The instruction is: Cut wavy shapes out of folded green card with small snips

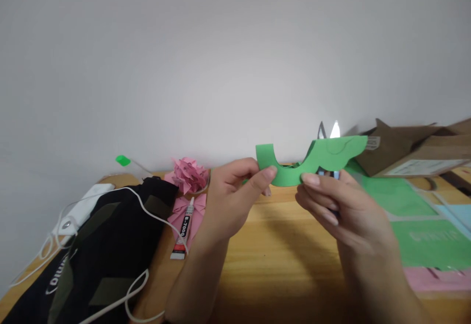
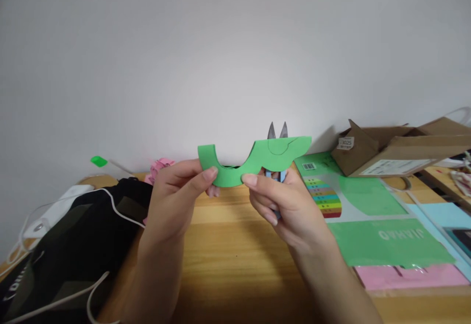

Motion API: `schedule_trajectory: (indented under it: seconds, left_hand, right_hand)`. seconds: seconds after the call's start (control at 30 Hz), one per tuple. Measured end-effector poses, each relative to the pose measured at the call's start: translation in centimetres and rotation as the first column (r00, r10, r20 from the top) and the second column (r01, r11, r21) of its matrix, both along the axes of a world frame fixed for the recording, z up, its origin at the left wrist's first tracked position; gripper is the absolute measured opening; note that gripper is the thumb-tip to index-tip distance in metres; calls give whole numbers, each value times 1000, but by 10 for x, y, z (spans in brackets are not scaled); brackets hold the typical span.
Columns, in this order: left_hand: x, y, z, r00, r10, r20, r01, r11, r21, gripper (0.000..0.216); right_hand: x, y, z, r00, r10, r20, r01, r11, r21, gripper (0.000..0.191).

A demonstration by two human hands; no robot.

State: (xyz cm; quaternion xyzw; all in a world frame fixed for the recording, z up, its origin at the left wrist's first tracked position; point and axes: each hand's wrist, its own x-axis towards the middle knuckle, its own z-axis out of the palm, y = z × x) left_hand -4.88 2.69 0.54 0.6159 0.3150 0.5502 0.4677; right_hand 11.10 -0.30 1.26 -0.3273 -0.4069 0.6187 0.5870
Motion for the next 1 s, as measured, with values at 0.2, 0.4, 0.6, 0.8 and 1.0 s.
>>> schedule_trajectory:
  seconds: [0.2, 0.4, 0.6, 0.8, 1.0]
  left_hand:
    - [1, 4, -4, 998, 26, 55, -26, 1000, -2, 31]
    - [1, 10, -9, 978, 50, 204, -52, 999, 9, 32]
    - [4, 11, -10, 916, 55, 396, -77, 996, 40, 11]
    - [5, 5, -5, 914, 88, 397, -120, 991, 58, 7]
    - [5, 3, -4, 919, 102, 382, -136, 988, 65, 9]
  right_hand:
    - [-2, -1, -1, 996, -81, 46, 78, 995, 61, 49]
    - [4, -2, -2, 999, 18, -27, -16, 999, 52, 19]
    - [14, 1, -5, 990, 111, 87, -111, 994, -12, 16]
    - [21, -1, -4, 937, 295, 187, -291, 956, -48, 39]
    - [25, -4, -5, 899, 390, 202, -390, 920, -39, 60]
